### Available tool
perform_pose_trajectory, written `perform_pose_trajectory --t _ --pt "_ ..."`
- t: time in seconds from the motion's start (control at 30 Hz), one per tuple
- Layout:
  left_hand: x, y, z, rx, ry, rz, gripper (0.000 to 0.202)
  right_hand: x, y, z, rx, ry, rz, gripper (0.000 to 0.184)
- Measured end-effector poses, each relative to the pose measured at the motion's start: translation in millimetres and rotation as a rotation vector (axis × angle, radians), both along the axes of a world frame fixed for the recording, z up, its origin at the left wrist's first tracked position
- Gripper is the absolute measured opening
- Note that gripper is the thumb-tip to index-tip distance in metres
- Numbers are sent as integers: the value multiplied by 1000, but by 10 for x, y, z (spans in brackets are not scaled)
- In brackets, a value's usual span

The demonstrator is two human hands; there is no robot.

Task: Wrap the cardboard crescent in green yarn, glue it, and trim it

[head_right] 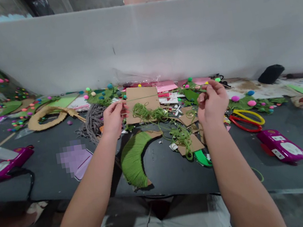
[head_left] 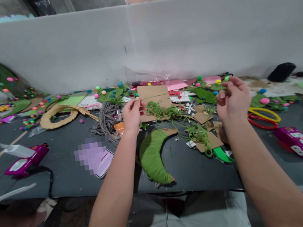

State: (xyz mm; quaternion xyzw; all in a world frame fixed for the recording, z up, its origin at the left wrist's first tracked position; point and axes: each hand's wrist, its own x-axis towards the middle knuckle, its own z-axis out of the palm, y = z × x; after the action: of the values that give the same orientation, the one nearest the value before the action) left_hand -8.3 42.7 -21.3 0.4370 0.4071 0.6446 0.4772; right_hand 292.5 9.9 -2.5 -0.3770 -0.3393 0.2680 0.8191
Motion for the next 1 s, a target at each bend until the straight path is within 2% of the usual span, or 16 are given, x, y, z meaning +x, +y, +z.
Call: perform_pose_trajectory --t 0.1,0.2,0.3,0.43,0.53,0.6,0.7,0.83,0.9,1.0 --pt "-54 30 4 -19 -71 46 22 53 0 -7 88 7 -116 18" --pt "-137 72 22 -56 -159 136 23 49 -55 39 72 -4 -123 15" --pt "-229 123 36 -114 -301 189 21 5 -144 120 61 -83 -35 18" --pt "-273 147 48 -233 -376 152 17 -57 -272 227 44 -260 209 30" --pt "-186 79 59 -244 -274 25 19 -126 -346 269 -44 -400 360 38" --pt "-73 -17 63 -185 -103 -127 28 -203 -383 278 -113 -487 420 43" --pt "135 -225 72 -93 210 -500 35 -348 -446 297 -138 -568 529 50" --pt "384 -519 106 91 425 -818 51 -518 -578 368 -58 -628 598 54" --pt "481 -623 110 128 530 -912 58 -583 -641 403 -60 -669 577 58" --pt "613 -703 63 166 567 -918 65 -673 -687 409 -56 -682 588 59"
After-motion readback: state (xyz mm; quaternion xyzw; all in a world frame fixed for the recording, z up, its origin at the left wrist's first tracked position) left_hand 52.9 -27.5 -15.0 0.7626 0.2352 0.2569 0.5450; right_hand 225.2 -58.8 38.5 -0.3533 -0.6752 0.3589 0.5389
